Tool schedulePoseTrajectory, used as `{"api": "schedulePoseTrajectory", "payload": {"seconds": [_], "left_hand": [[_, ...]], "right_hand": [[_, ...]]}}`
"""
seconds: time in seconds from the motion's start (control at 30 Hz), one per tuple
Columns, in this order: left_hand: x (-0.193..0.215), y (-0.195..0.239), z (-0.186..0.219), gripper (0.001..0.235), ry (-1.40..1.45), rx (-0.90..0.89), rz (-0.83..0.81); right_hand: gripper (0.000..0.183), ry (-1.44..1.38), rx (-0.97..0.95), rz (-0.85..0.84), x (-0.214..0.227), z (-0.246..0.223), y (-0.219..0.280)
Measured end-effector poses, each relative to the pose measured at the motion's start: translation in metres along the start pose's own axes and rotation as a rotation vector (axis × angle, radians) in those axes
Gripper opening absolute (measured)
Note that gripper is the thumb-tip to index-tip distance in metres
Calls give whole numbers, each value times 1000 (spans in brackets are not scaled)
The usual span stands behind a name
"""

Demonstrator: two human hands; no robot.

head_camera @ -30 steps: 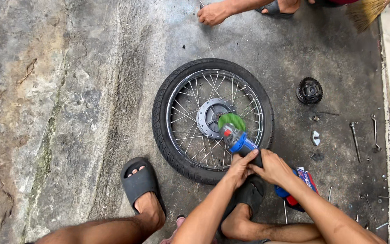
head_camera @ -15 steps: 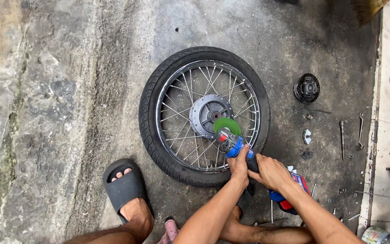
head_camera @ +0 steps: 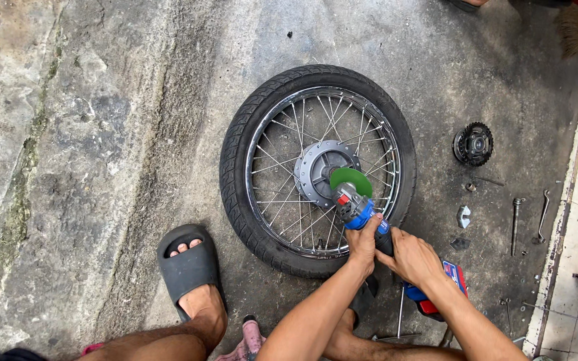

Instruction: The person uses a cordless angle grinder with a green grinding disc to grind the hub of a motorcycle wheel lying on the floor. The person holds the wheel with one hand and operates the grinder with the other, moving the tool around the hub surface.

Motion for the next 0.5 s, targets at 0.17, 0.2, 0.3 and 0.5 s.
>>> {"api": "schedulePoseTrajectory", "payload": {"seconds": [0.17,0.2,0.3,0.5], "left_hand": [[-3,-4,-11,50,24,39,-8],[-4,-4,-12,51,37,46,7],[-2,2,-4,51,10,42,-25],[-3,-1,-12,57,2,79,-3]], "right_hand": [[66,26,-3,19,8,-3,3],[66,36,1,20,10,-4,3],[67,43,-11,21,12,-4,4],[65,57,0,27,13,-3,3]]}}
Point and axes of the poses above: each hand's wrist, its own y-axis away from the middle knuckle, its own x-axis out of the back of the hand, z = x × y, the point moved 3 cm from there along -y, towards the middle knuckle, and after that the axes turned 12 degrees about z, right-handed, at the moved point
